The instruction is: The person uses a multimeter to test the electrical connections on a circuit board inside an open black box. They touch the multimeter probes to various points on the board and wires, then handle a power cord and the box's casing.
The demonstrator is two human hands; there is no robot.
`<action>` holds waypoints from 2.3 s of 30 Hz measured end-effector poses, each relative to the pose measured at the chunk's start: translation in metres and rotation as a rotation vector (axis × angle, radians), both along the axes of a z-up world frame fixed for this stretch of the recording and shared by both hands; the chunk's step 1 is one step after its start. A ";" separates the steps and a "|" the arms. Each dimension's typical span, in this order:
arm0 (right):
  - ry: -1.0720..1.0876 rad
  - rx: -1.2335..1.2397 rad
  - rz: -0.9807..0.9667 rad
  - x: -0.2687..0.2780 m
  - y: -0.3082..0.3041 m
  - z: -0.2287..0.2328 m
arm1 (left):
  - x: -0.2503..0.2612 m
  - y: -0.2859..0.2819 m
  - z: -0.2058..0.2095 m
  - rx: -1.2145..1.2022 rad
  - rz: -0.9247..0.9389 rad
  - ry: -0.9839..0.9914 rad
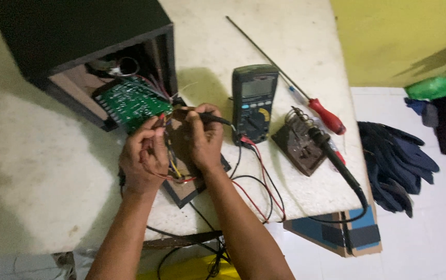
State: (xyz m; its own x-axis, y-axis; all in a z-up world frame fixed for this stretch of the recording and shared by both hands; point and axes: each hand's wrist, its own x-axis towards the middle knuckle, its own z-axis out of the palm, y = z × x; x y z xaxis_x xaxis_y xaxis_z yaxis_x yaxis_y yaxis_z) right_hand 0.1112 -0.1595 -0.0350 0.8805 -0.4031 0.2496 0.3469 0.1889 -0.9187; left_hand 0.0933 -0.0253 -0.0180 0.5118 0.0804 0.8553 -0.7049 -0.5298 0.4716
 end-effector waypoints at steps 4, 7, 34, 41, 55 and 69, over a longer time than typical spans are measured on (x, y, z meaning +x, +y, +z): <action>-0.019 -0.031 0.040 -0.001 0.003 0.008 | -0.002 0.001 0.008 0.097 0.082 -0.023; -0.005 -0.071 0.033 -0.001 -0.002 0.000 | -0.004 0.002 0.009 0.082 0.079 -0.009; -0.018 -0.036 0.063 0.000 0.000 0.006 | -0.001 0.003 0.007 0.056 0.086 -0.012; 0.010 -0.086 0.027 0.001 -0.001 0.002 | -0.002 0.003 0.013 0.030 0.057 0.006; -0.011 -0.073 0.016 0.000 0.000 0.008 | -0.002 0.003 0.010 0.028 0.056 -0.008; -0.015 -0.034 0.048 -0.001 -0.001 0.000 | 0.001 0.001 0.007 0.026 0.085 -0.039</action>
State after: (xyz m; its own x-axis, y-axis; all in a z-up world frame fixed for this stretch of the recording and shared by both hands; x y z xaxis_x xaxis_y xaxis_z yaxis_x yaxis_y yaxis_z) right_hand 0.1099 -0.1608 -0.0347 0.8948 -0.3515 0.2753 0.3517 0.1748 -0.9197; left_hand 0.0945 -0.0240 -0.0107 0.4705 0.0997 0.8768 -0.6746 -0.5998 0.4302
